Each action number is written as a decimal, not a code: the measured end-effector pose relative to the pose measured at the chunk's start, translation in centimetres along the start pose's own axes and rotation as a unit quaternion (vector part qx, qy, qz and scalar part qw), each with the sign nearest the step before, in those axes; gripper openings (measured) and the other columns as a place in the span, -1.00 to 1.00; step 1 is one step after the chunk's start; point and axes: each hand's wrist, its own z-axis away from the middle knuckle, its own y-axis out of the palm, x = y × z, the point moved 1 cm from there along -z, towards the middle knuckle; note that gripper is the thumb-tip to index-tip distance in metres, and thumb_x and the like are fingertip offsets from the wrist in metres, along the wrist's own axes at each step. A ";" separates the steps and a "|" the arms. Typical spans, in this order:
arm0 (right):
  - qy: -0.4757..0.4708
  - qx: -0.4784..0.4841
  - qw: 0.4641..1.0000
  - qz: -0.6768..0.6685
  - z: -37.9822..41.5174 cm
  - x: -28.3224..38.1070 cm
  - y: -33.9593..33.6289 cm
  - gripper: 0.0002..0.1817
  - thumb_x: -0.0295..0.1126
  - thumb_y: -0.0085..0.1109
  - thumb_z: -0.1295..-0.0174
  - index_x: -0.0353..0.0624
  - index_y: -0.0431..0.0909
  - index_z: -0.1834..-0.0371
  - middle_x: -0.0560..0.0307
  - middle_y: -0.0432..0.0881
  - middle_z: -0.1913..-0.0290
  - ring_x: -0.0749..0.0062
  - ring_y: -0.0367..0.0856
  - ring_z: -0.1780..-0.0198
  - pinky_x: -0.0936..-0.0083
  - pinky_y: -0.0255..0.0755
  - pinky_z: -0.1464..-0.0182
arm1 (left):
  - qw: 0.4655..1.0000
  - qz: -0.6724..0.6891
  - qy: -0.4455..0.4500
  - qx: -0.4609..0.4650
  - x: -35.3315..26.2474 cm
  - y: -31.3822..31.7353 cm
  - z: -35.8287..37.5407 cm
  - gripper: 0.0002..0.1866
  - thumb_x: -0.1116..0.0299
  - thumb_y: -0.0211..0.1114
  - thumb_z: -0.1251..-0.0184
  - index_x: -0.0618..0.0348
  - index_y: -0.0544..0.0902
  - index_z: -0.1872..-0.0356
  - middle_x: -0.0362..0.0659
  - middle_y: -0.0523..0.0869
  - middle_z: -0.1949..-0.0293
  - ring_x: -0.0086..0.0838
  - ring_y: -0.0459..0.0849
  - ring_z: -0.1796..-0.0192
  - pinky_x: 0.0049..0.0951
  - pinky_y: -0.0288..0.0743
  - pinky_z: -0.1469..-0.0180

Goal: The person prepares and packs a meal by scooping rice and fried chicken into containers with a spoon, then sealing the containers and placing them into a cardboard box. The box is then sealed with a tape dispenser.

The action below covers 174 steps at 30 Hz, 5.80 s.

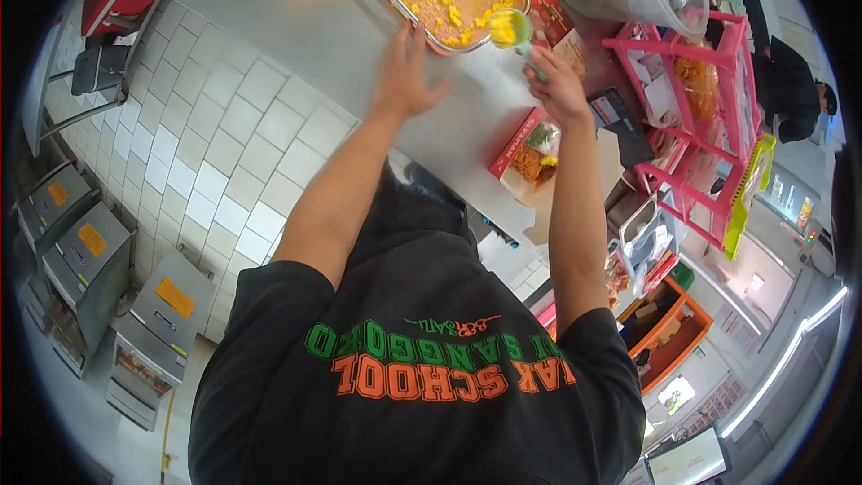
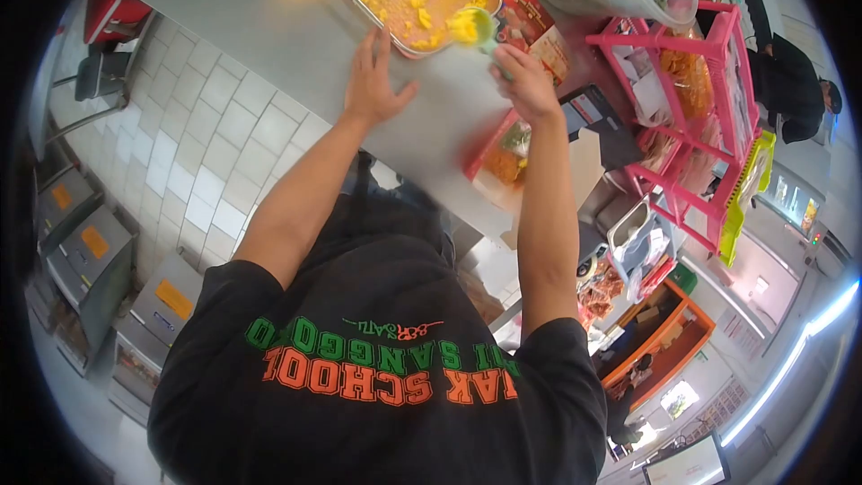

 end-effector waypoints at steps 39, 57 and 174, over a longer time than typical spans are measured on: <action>-0.142 -0.078 0.982 -0.100 0.5 -4.9 13.4 -0.55 -0.12 0.06 -0.44 -0.18 0.47 -0.24 0.15 0.65 -0.02 0.50 0.57 0.04 0.53 0.45 0.13 | 0.997 0.025 0.078 0.014 0.7 1.3 0.7 0.07 0.08 0.39 -0.13 0.57 -0.04 -0.45 0.46 0.09 -0.39 0.30 0.11 -0.44 0.02 0.02 -0.49; -0.265 -0.386 0.754 0.460 16.8 -16.6 1.3 -0.46 -0.16 -0.13 -0.48 -0.11 0.26 -0.47 -0.17 0.22 -0.49 -0.06 0.12 -0.52 0.02 0.09 -0.47 | 0.997 0.024 0.072 -0.006 0.2 1.3 1.1 -0.05 0.19 0.39 -0.12 0.49 0.09 -0.42 0.29 0.28 -0.25 0.16 0.28 -0.30 -0.02 0.17 -0.38; -0.188 -0.701 0.658 -0.202 43.2 -31.8 -9.9 -0.76 -0.27 0.19 -0.33 -0.24 0.68 0.29 0.13 0.54 0.24 0.38 0.56 0.17 0.45 0.44 0.08 | 0.858 -0.134 0.342 0.359 -18.6 8.3 7.2 0.39 0.00 0.68 0.36 0.36 0.00 -0.52 0.30 0.22 -0.32 0.20 0.17 -0.37 0.12 0.05 -0.42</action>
